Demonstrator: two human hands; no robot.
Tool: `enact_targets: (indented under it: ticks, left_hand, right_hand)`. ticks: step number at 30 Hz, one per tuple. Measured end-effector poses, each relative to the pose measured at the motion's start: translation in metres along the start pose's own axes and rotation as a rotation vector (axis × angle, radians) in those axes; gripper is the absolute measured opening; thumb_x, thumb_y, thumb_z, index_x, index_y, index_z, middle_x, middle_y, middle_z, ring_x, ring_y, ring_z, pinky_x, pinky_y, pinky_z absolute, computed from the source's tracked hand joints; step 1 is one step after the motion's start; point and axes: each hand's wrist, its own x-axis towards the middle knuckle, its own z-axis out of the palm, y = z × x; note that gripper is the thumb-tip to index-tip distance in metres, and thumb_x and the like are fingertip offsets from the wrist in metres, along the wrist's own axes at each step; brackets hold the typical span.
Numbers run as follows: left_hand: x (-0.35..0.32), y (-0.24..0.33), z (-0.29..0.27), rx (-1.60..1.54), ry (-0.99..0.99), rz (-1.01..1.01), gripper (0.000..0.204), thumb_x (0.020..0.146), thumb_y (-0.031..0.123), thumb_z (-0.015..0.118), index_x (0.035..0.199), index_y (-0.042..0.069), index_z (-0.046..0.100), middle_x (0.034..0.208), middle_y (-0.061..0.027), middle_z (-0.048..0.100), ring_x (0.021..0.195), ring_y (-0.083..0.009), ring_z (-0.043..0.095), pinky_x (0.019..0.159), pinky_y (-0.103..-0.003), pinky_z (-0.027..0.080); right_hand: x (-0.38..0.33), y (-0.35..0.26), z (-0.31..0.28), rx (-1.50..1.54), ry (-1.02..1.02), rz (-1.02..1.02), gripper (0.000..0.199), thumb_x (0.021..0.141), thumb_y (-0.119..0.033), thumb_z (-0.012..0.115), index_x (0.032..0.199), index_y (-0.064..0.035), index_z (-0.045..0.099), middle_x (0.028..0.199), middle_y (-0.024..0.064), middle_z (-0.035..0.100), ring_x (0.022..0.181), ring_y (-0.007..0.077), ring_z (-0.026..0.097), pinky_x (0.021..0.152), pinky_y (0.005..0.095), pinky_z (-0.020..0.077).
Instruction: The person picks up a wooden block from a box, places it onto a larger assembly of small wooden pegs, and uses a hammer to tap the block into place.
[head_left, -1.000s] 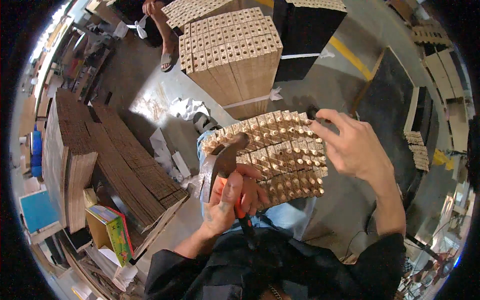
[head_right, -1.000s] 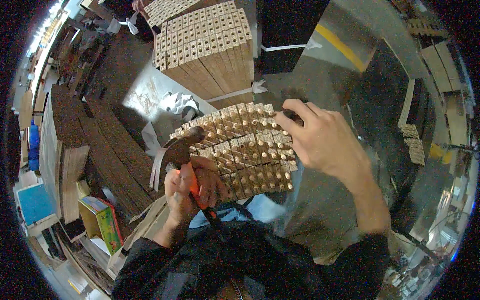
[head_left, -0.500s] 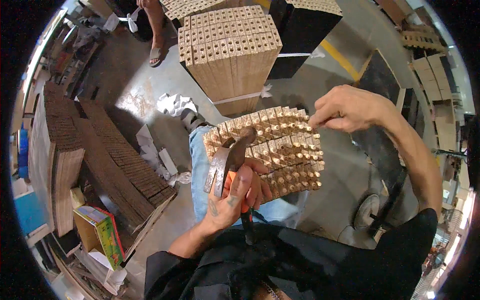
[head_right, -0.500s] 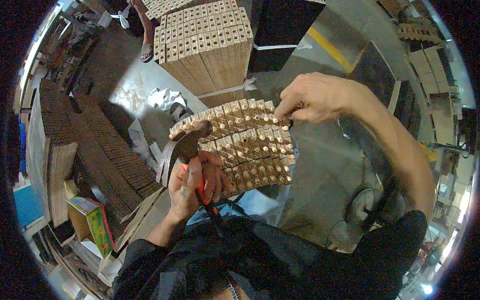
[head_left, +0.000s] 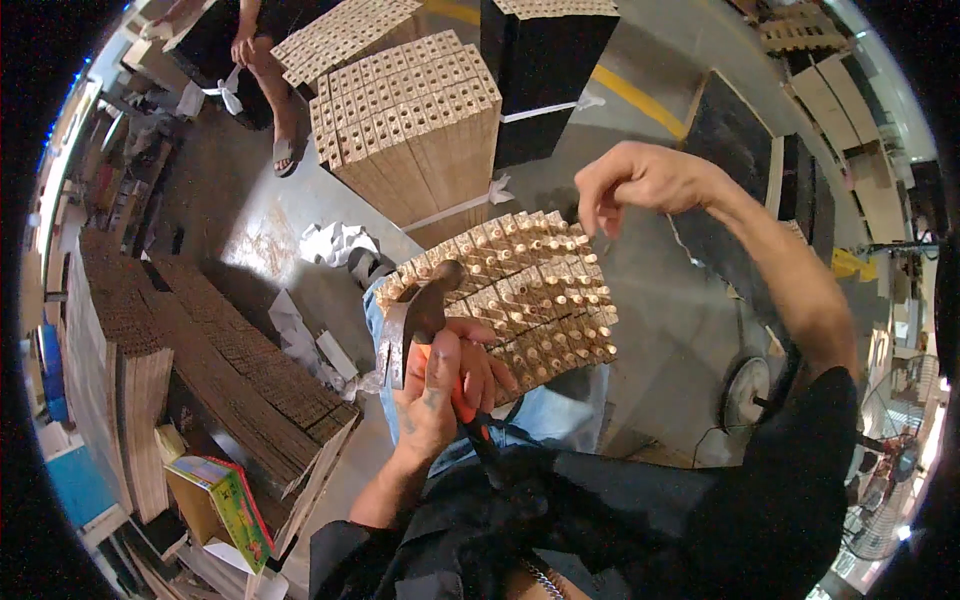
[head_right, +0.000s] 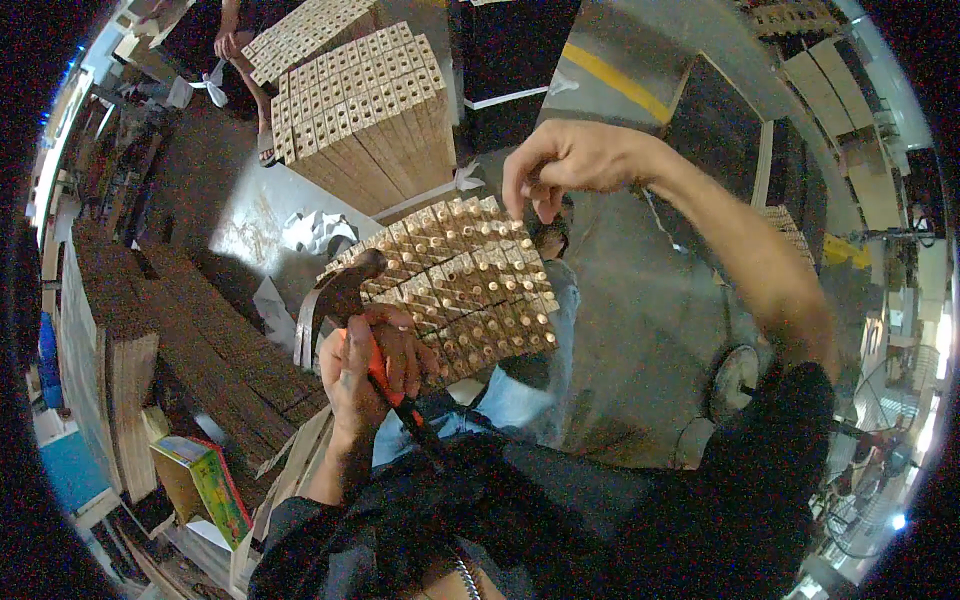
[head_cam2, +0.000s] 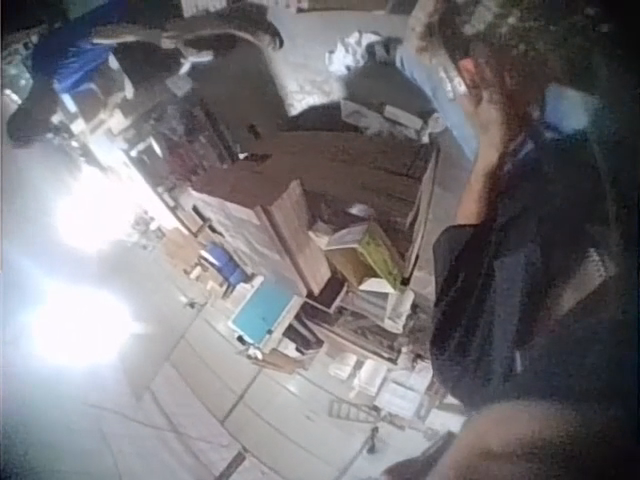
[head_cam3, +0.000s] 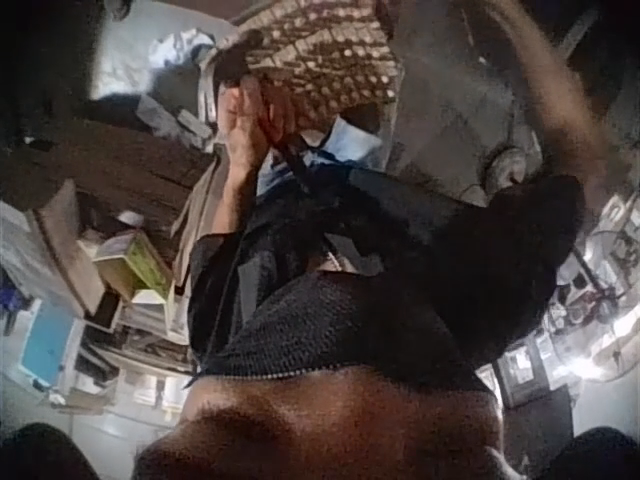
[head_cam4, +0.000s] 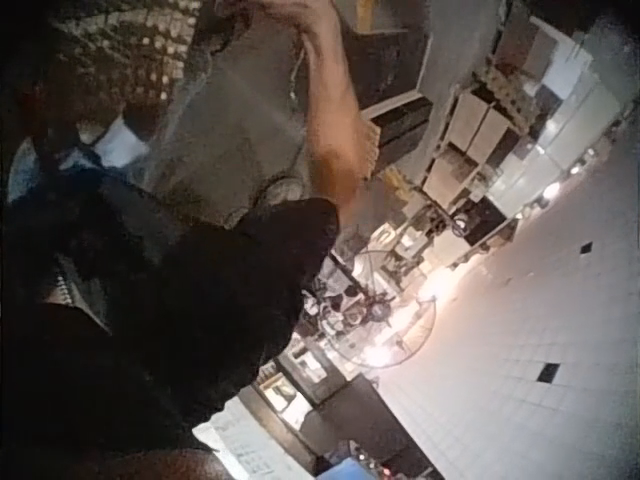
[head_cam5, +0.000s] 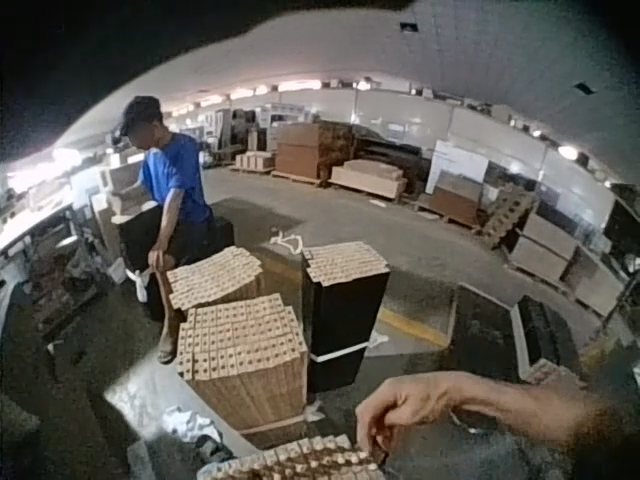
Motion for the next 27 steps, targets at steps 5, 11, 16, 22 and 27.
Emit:
enact_targets:
  ticks: [5,11,16,22,27]
  left_hand:
    - [-0.002,0.007,0.008,0.099,0.092,0.103,0.049,0.103,0.039,0.042,0.103,-0.007,0.058,0.047,-0.0033,0.042,0.039,-0.0166,0.043,0.051,-0.037,0.048]
    - [-0.002,0.006,0.001,0.133,0.055,0.071,0.052,0.102,0.042,0.041,0.103,-0.008,0.056,0.051,-0.0035,0.043,0.045,-0.0153,0.046,0.059,-0.039,0.052]
    - [0.008,-0.009,0.012,0.238,0.209,0.039,0.045,0.098,0.044,0.046,0.101,0.000,0.059,0.050,0.0024,0.037,0.041,-0.0116,0.038,0.046,-0.028,0.043]
    - [0.000,0.008,0.022,0.616,0.327,0.282,0.049,0.104,0.043,0.034,0.101,-0.002,0.055,0.062,0.0044,0.032,0.059,-0.0077,0.035,0.062,-0.023,0.038]
    - [-0.002,-0.010,0.032,0.755,0.128,0.292,0.048,0.104,0.040,0.034,0.104,-0.003,0.056,0.068,0.0038,0.029,0.061,-0.0072,0.029,0.064,-0.020,0.035]
  right_hand:
    - [-0.037,-0.001,0.055,0.725,0.523,-0.324,0.030,0.087,-0.004,0.048,0.114,0.0007,0.058,0.089,0.0081,0.059,0.068,0.0185,0.064,0.066,0.0334,0.0562]
    - [-0.054,0.014,0.178,1.504,0.745,-0.749,0.040,0.089,-0.008,0.051,0.128,0.0000,0.051,0.091,0.0065,0.052,0.067,0.0164,0.057,0.063,0.0348,0.0561]
    - [-0.090,0.031,0.268,1.662,1.033,-1.014,0.044,0.089,-0.012,0.050,0.133,-0.0032,0.050,0.090,0.0054,0.051,0.071,0.0152,0.051,0.061,0.0312,0.0482]
    - [-0.141,0.129,0.448,1.320,1.956,0.132,0.062,0.090,-0.013,0.057,0.147,-0.0117,0.033,0.098,0.0094,0.060,0.078,0.0246,0.064,0.071,0.0417,0.0540]
    - [-0.187,0.216,0.804,0.230,2.013,1.738,0.075,0.082,-0.012,0.061,0.148,-0.0082,0.025,0.074,0.0232,0.063,0.064,0.0376,0.065,0.065,0.0454,0.0562]
